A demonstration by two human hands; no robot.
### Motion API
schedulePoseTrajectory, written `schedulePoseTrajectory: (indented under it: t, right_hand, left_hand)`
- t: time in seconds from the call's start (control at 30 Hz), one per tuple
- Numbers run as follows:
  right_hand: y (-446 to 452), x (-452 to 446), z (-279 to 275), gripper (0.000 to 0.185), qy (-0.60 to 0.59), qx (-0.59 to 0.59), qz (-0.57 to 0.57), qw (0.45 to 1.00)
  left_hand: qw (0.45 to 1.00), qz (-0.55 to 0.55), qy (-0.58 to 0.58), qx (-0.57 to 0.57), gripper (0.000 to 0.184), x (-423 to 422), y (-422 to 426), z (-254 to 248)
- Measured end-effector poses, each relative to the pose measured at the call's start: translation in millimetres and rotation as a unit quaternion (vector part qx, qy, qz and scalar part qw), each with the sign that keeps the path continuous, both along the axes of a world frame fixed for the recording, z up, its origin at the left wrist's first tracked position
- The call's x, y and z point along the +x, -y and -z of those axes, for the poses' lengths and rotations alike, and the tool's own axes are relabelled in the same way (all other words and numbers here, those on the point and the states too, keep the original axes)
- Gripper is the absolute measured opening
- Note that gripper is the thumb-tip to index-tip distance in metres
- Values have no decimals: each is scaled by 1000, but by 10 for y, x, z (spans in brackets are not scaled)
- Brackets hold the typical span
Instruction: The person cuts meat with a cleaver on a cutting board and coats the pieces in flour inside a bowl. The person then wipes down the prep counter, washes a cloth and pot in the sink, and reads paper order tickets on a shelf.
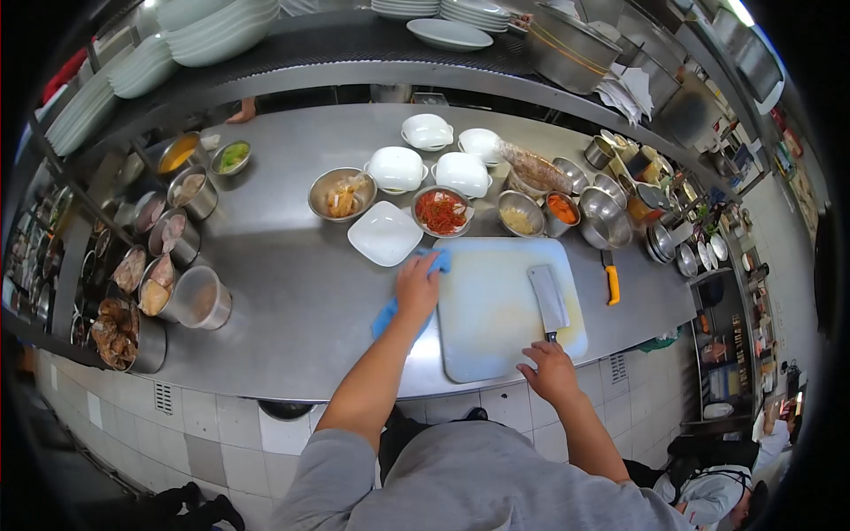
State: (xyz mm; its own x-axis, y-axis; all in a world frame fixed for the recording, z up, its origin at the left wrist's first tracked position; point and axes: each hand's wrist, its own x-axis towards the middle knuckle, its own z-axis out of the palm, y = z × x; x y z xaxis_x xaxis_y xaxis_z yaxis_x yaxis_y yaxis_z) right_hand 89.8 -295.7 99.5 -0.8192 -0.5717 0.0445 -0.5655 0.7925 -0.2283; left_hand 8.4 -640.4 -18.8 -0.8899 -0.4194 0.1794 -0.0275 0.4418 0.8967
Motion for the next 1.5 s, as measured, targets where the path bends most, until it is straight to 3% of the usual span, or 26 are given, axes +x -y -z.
schedulePoseTrajectory:
  t: [0.1, 0.17, 0.37, 0.67, 0.7, 0.73, 0.77, 0.83, 0.87, 0.93, 0.97, 1.03, 1.07, 1.2, 1.3, 1.37, 1.5]
  right_hand:
    - [-236, -114, 19, 38, 25, 34, 65, 997]
    - [-429, -171, 76, 39, 15, 31, 35, 999]
    - [-1396, -208, 276, 35, 33, -65, 27, 997]
    - [-2762, -512, 564, 25, -15, -188, 22, 982]
    - [-2848, -549, 592, 25, -17, -184, 23, 982]
    - [-2912, -580, 607, 25, -20, -190, 23, 981]
    - [-2961, -613, 610, 25, -20, -184, 22, 982]
    - [-2978, -682, 592, 25, -22, -182, 26, 983]
    - [-2978, -706, 563, 24, -21, -189, 24, 982]
    - [-2950, -715, 502, 23, -22, -196, 39, 980]
    - [-2908, -733, 462, 23, -22, -197, 35, 980]
    - [-2912, -712, 435, 24, -28, -195, 47, 979]
    - [-2909, -708, 429, 25, -17, -187, 40, 981]
    - [-2977, -750, 432, 27, -29, -163, 51, 985]
    - [-3041, -802, 409, 28, -11, -131, 75, 988]
    - [-3087, -816, 363, 28, -12, -111, 100, 989]
    - [-3144, -832, 361, 28, 3, -161, 129, 979]
  left_hand:
    - [997, 9, 22, -73, 43, -206, -303, -237]
    - [967, 0, 158, -199, 46, -310, -471, -170]
    - [993, 6, 44, -107, 40, 185, -698, 239]
    - [973, -50, 49, -221, 38, 2266, -1847, 200]
    - [988, -59, 70, -126, 39, 2396, -1767, 222]
    - [993, -65, 90, -29, 39, 2453, -1677, 179]
    - [993, -65, 87, -34, 39, 2460, -1620, 24]
    - [981, -185, 20, -60, 43, 2495, -1481, -335]
    - [982, -180, 18, -63, 43, 2442, -1429, -545]
    - [949, -255, -39, -181, 49, 2222, -1291, -893]
    - [953, -240, -43, -181, 49, 2152, -1135, -835]
    - [908, -190, 165, -336, 58, 2010, -855, -628]
    - [856, -147, 425, -255, 67, 1828, -1124, -1168]
    - [852, -113, 455, -232, 76, 1430, -1109, -1250]
    - [892, -80, 372, -245, 79, 1301, -995, -1034]
    - [882, 22, 387, -266, 78, 1152, -1062, -1116]
    - [877, 95, 359, -306, 80, 867, -986, -957]
